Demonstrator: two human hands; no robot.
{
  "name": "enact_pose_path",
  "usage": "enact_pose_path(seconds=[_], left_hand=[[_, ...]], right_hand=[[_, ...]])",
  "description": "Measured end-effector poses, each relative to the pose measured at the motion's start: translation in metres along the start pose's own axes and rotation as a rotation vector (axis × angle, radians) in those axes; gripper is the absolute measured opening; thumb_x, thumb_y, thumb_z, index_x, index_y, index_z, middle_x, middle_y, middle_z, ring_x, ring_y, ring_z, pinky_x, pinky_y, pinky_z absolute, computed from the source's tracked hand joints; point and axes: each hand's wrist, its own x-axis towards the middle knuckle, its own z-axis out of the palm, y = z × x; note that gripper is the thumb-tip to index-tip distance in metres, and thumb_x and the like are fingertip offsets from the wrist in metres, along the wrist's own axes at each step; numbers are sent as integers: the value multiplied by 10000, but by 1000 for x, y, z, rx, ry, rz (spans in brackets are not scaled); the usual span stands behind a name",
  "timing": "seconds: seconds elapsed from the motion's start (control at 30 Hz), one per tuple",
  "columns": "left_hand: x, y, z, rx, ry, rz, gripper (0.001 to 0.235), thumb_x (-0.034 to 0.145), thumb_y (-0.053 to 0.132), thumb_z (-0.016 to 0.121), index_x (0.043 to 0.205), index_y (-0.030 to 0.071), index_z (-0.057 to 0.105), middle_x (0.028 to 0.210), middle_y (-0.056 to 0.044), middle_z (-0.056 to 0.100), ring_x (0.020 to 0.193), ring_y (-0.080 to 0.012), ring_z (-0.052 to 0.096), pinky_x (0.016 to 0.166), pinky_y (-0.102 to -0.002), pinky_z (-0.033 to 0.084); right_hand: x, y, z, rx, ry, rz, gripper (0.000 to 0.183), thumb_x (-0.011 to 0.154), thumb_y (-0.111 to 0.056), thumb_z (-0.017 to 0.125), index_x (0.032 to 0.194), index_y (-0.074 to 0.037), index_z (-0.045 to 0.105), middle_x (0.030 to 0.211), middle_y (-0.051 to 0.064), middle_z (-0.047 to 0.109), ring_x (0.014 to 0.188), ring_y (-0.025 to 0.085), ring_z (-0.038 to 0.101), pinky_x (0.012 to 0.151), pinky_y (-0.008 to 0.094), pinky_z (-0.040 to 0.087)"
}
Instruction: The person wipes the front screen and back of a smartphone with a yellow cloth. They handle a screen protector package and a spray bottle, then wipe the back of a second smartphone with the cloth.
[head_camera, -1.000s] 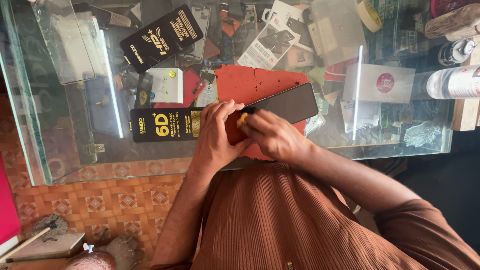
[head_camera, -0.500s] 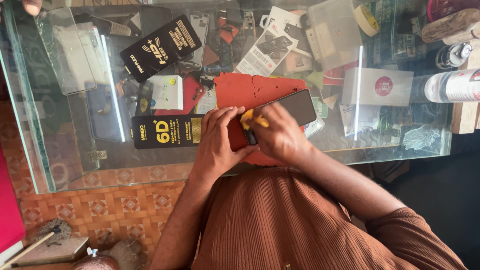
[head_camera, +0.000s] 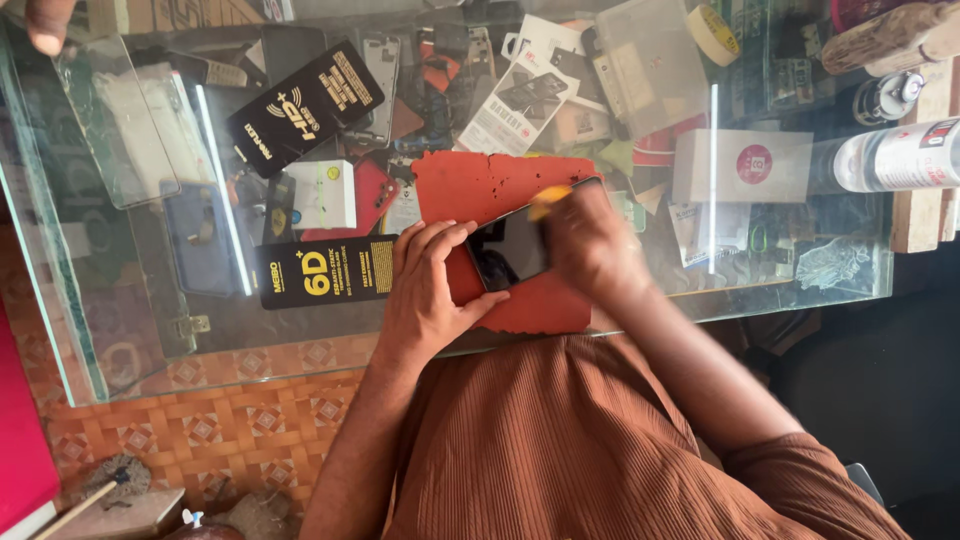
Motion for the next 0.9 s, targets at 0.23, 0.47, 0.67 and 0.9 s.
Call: enact_pose_path(seconds=[0.23,0.47,0.67,0.9], left_hand=[[-1,0,2,15,13,10,902,766,353,959,1396,20,407,1367,-122,618,1314,-317,538,1199,-524,350],[0,-1,2,17,-1,8,892,756,338,940,1387,18,397,1378,-130,631,1311,-314,539,1197,-522,347],[-2,-1,4,29,2,24,884,771,341,943,1387,16,398,1373,-139,628,1319,-320,530,1204,-524,345],[-2,-2,5,30,22,27,898,766,355,959,1385,19,401,1354,-151,625,1318,-324,520,1196,-523,357]], right_hand=[[-2,7,-3,-102,-31,-10,268,848,81,707,1112,37,695,915,126,519,835,313,567,728,427,516],[-21,19,2,-200,-9,97,364,799,95,670,1154,31,710,964,130,542,869,315,576,738,409,533],[-20,30,-5,-105,-42,92,330,838,86,672,1156,5,712,1011,129,551,926,322,588,768,398,536],[-15,12,9,-2,-67,34,312,829,67,674,1134,15,708,997,147,537,949,350,584,801,437,522]])
